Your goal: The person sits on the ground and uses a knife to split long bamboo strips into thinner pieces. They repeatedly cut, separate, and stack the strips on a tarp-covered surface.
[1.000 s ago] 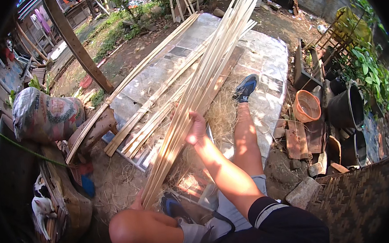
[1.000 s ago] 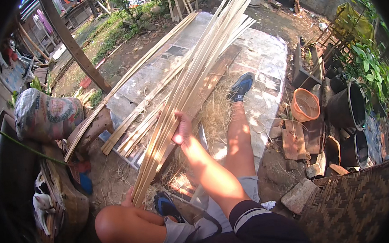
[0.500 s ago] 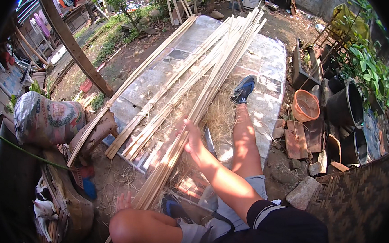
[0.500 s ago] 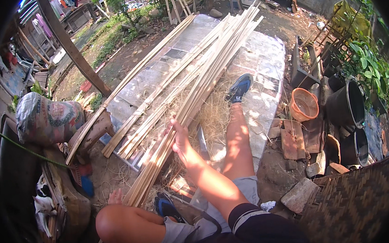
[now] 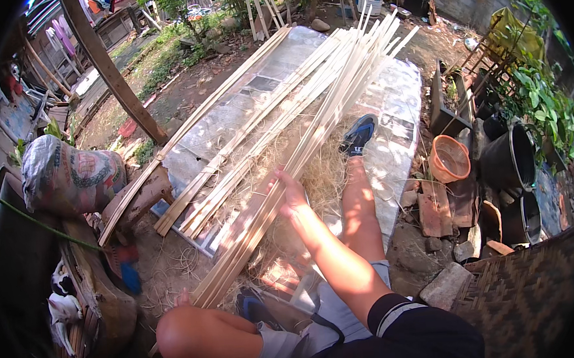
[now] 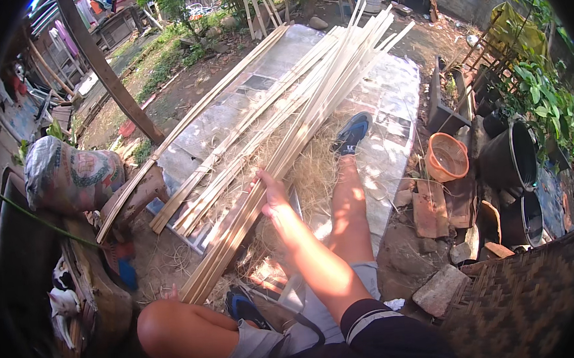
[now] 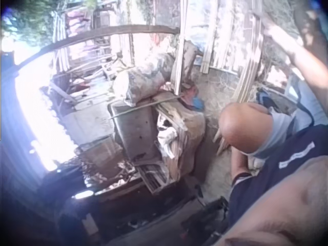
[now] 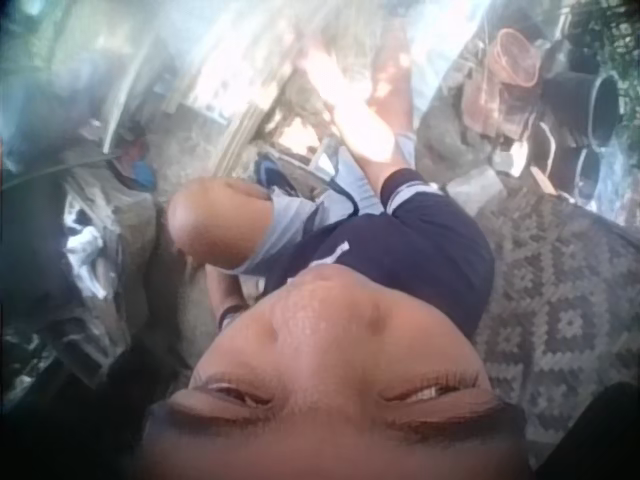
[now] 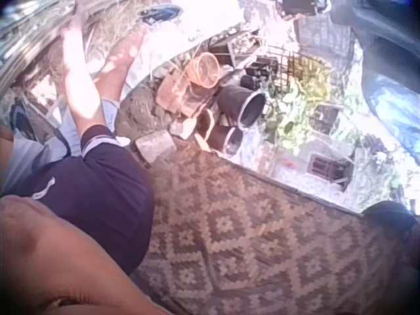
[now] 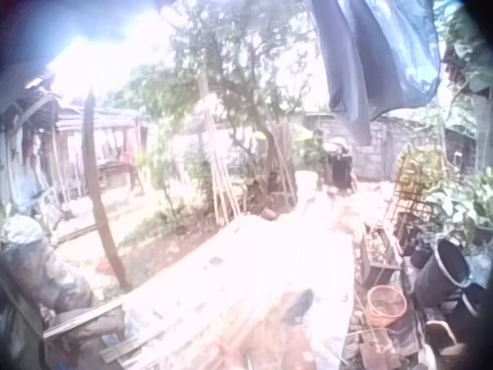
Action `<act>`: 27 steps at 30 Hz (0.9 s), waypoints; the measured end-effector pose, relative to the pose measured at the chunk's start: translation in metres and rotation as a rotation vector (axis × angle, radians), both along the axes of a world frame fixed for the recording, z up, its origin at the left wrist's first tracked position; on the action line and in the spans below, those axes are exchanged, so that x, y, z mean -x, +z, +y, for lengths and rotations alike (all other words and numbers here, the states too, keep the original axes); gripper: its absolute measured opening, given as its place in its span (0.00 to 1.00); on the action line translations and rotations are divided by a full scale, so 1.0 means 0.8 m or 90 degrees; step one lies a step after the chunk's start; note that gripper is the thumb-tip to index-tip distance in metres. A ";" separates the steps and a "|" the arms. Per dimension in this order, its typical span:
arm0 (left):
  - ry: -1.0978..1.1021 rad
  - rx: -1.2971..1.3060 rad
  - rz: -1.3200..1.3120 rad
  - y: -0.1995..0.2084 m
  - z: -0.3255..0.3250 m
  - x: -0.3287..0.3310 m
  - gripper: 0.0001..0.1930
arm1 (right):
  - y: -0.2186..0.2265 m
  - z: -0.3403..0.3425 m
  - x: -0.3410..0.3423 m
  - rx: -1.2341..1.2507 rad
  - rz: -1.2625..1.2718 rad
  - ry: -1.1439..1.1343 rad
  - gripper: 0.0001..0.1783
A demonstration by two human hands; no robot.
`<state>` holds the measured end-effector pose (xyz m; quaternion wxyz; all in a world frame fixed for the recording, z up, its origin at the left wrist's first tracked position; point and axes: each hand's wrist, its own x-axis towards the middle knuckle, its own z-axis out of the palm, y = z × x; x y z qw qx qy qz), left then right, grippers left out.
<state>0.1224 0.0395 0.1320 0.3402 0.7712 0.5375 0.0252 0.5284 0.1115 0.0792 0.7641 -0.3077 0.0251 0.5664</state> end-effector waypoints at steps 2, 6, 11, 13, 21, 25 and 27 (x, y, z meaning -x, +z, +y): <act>-0.004 0.041 -0.016 -0.003 0.004 -0.005 0.52 | 0.000 -0.007 -0.004 0.038 -0.022 0.019 0.24; 0.006 0.120 -0.032 -0.002 0.009 -0.004 0.52 | -0.007 -0.007 0.002 0.050 0.000 0.002 0.24; 0.013 0.238 -0.068 -0.022 0.013 -0.012 0.53 | -0.058 0.013 -0.039 0.075 -0.045 -0.009 0.15; 0.035 0.299 -0.082 -0.033 0.009 -0.007 0.53 | -0.063 0.021 -0.051 0.080 -0.048 -0.011 0.12; -0.016 0.369 -0.152 -0.053 0.047 -0.016 0.54 | -0.020 0.053 -0.117 -0.045 -0.132 -0.093 0.32; -0.098 0.335 -0.068 -0.029 0.114 -0.102 0.53 | -0.082 0.015 -0.085 0.059 -0.066 0.002 0.46; -0.168 0.224 0.002 -0.024 0.123 -0.101 0.54 | -0.091 -0.007 0.006 0.064 0.014 0.113 0.51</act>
